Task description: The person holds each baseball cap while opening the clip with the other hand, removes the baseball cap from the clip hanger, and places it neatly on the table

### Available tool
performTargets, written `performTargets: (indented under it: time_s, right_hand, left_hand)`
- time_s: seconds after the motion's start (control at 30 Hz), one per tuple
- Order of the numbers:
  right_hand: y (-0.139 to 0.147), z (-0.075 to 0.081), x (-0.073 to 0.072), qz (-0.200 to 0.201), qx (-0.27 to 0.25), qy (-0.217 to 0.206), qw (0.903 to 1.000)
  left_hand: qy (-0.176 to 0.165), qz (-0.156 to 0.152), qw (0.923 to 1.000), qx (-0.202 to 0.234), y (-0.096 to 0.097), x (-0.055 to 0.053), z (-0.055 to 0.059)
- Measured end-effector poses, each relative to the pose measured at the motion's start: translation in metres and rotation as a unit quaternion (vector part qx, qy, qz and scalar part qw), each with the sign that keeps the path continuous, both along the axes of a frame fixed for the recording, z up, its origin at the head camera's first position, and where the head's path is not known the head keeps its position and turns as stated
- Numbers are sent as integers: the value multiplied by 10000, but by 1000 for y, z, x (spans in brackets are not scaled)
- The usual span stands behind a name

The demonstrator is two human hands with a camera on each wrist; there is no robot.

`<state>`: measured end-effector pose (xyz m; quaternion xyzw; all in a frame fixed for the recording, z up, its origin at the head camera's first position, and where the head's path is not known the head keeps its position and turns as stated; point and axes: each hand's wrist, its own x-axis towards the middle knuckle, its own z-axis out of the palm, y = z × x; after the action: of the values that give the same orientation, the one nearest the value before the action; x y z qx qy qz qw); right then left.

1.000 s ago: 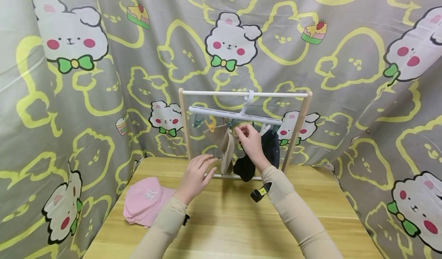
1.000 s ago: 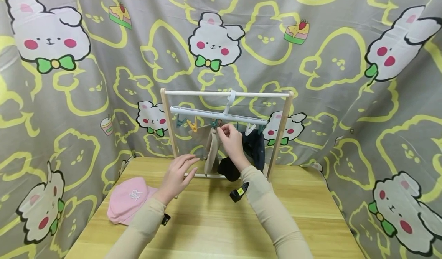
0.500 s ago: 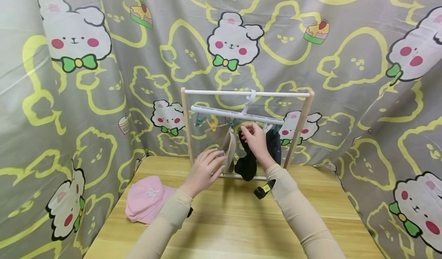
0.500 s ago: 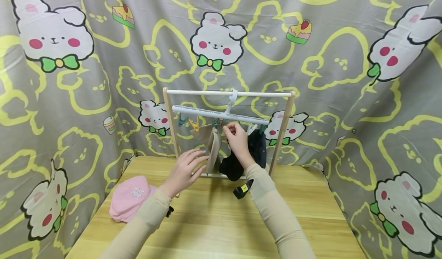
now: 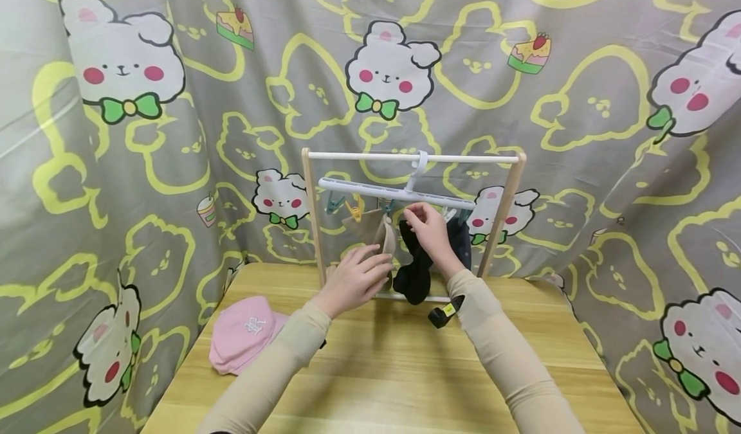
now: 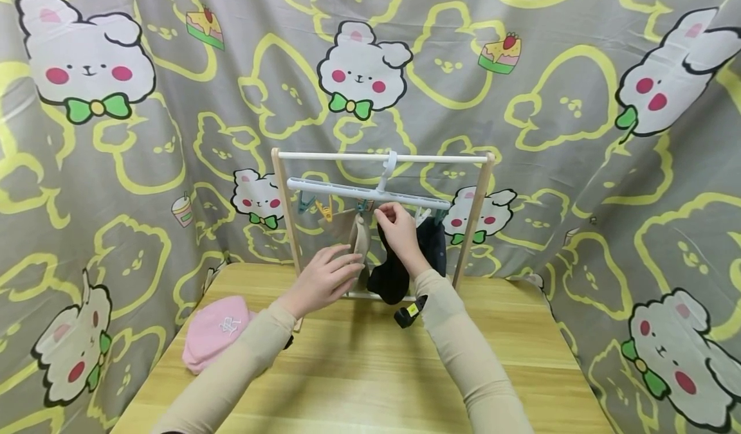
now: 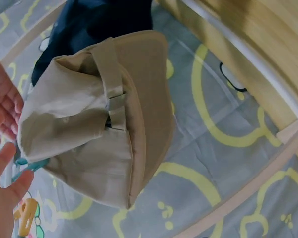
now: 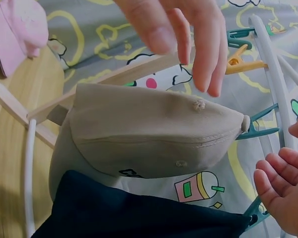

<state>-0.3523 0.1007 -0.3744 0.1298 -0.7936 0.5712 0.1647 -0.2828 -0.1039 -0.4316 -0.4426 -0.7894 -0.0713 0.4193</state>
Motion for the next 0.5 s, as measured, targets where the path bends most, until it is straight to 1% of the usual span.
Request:
performTargets:
  time_s: [0.2, 0.37, 0.5]
  right_hand:
    - [2, -1, -4, -41, 307, -8, 9995]
    - [2, 0, -7, 54, 516, -130, 9986]
    - [0, 0, -9, 129, 715, -200, 9972]
  left_hand:
    - [80, -87, 9997, -211, 4, -7, -2]
    - [80, 3, 9994, -336, 7, -13, -5]
    - [70, 45, 9991, -414, 10, -17, -5]
